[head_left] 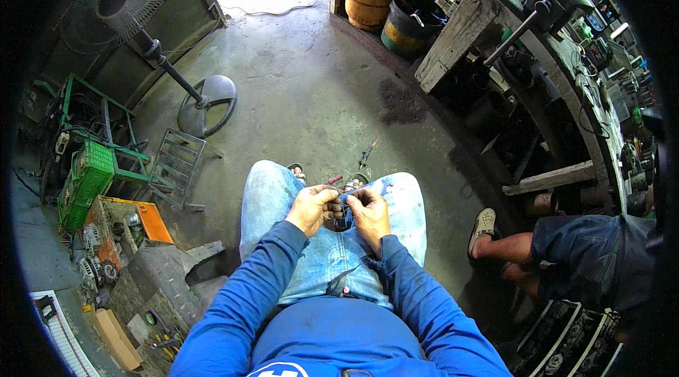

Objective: The person strips insulation from a wire, twists the exposed strands, and uses a knife to trim and clean the ends. They handle the wire repeatedly while seated, performing small adjustments to the connection.

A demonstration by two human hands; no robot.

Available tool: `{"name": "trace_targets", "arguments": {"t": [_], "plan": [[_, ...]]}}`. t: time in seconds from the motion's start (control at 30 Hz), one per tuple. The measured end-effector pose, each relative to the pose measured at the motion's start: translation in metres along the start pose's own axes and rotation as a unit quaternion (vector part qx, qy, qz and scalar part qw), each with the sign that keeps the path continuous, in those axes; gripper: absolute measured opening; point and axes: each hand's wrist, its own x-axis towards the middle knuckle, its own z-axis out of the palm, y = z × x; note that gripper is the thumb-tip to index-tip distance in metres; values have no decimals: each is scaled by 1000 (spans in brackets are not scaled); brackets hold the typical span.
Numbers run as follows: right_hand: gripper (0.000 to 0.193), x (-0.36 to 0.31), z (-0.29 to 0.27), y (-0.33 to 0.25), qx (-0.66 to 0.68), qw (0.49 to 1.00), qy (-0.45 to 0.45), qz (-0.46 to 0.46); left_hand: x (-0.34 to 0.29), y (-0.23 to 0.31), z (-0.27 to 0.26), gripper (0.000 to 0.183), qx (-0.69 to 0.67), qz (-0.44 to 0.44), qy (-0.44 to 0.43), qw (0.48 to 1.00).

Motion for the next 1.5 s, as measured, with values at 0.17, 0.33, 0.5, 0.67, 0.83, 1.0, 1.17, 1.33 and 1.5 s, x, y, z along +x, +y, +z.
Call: {"name": "trace_targets", "arguments": {"t": [0.17, 0.33, 0.5, 0.67, 0.83, 1.0, 1.17, 1.33, 1.5], "plan": [[12, -3, -2, -3, 25, 998, -48, -10, 0, -4, 5, 12, 91, -1, 13, 996], [17, -2, -2, 2, 41, 997, -67, -11, 0, -4, 8, 21, 82, 38, 75, 993], [17, 2, 1, 4, 95, 993, -65, 5, -2, -2, 16, 29, 173, 104, 83, 976], [15, 2, -1, 0, 124, 992, -19, 20, -14, 7, 20, 43, 168, 115, 5, 979], [15, 3, -2, 5, 119, 993, 15, 12, -11, 11, 18, 37, 118, 101, 32, 987], [19, 6, -3, 10, 109, 994, 24, 18, -9, 6, 16, 25, 206, 120, 47, 970], [18, 6, -5, 9, 124, 992, 22, 17, -10, 3, 24, 19, 225, 137, 68, 962], [16, 7, -4, 9, 142, 989, 32, 23, -8, 3, 21, 17, 238, 139, 70, 959], [12, 9, -3, 11, 238, 968, 67, 40, 0, -1, 16, 17, 184, 177, 72, 964]]}}
